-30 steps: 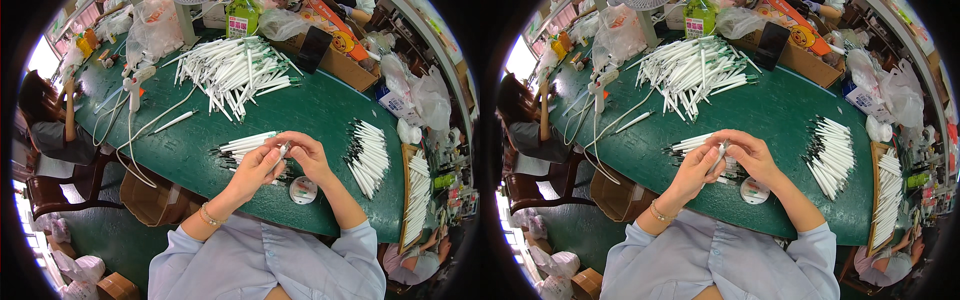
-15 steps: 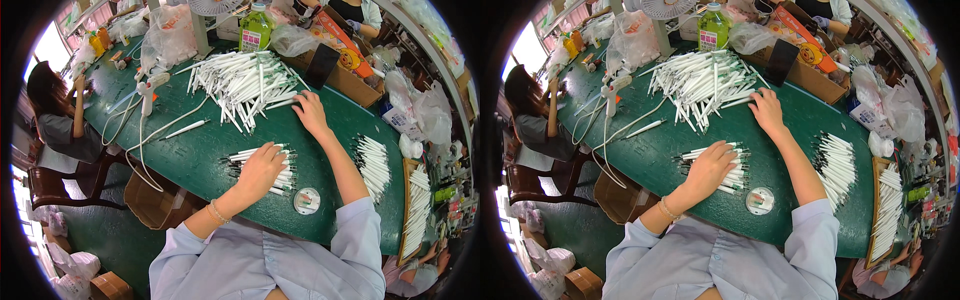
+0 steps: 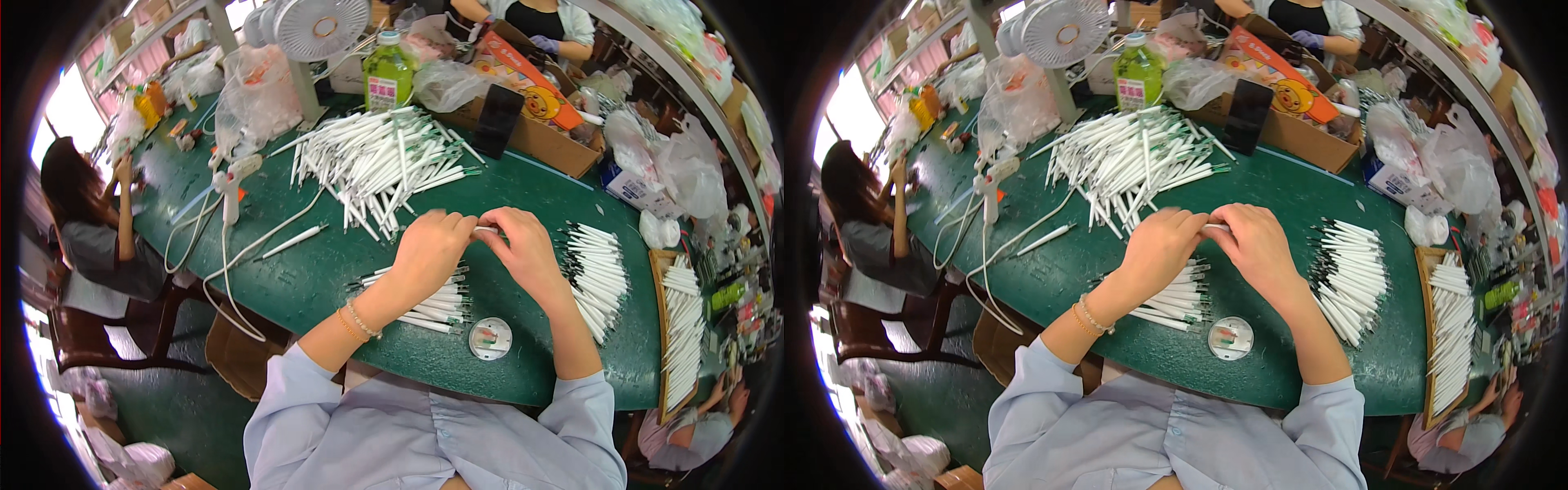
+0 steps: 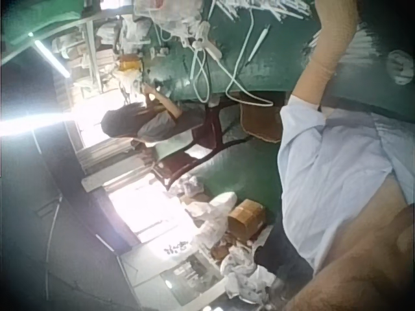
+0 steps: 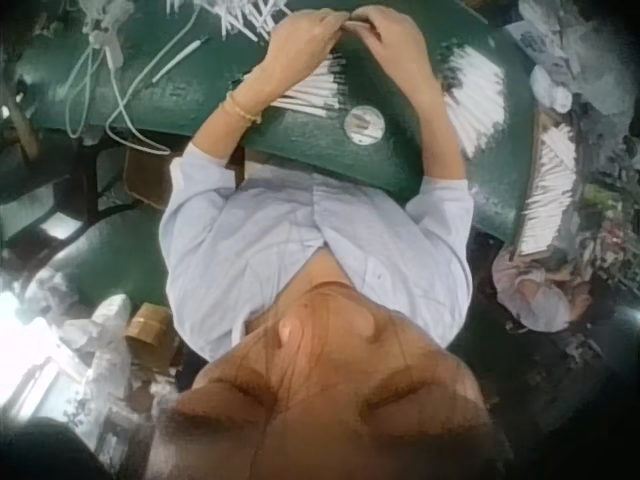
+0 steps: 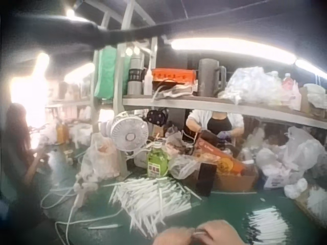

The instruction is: The person assembles small white plastic components by hand, grouping them together at a workstation.

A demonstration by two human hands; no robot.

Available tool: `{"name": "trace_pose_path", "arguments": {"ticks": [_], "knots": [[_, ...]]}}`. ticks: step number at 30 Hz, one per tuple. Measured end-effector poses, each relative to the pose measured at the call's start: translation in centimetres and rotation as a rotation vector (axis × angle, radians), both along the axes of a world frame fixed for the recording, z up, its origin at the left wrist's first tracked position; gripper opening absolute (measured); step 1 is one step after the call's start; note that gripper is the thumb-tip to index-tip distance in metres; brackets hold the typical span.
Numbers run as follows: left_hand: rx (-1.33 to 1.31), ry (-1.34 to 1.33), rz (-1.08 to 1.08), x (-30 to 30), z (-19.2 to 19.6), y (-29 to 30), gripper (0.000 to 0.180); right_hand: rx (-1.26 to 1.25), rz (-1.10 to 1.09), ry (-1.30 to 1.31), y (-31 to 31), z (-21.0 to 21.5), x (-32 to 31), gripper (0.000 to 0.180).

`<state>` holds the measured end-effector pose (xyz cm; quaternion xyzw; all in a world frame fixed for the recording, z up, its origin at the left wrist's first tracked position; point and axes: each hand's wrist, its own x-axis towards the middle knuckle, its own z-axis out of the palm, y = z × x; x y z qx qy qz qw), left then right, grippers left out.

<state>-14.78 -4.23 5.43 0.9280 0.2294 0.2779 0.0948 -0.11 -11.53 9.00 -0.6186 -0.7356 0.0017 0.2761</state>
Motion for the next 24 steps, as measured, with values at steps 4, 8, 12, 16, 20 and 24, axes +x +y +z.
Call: {"name": "trace_pose_path", "arguments": {"ticks": [4,8,12,16,20,24], "knots": [[-0.188,-0.346,-0.029,0.1,0.2,-0.7,0.02,0.099,-0.028,0.594,-0.6,0.2,0.8,0.013],[-0.448,-0.425,-0.025,-0.1,-1.1,-1.2,0.019,-0.037,0.139,1.165,-0.3,-1.0,1.2,0.016],[-0.701,-0.445,-0.081,-0.1,-0.9,-1.6,0.018,0.013,0.12,1.259,-0.4,-1.1,0.4,0.017],[-1.059,-0.561,-0.234,-0.6,-1.0,-1.3,0.02,0.054,0.184,1.28,-0.2,-1.8,0.0,0.016],[-1.177,-0.477,-0.285,-0.8,-1.0,-1.5,0.033,0.029,0.233,1.283,-0.2,-1.9,-0.1,0.016],[-1.269,-0.46,-0.327,-0.7,-0.8,-1.6,0.035,0.024,0.208,1.283,-0.4,-1.6,-0.1,0.017]]}}
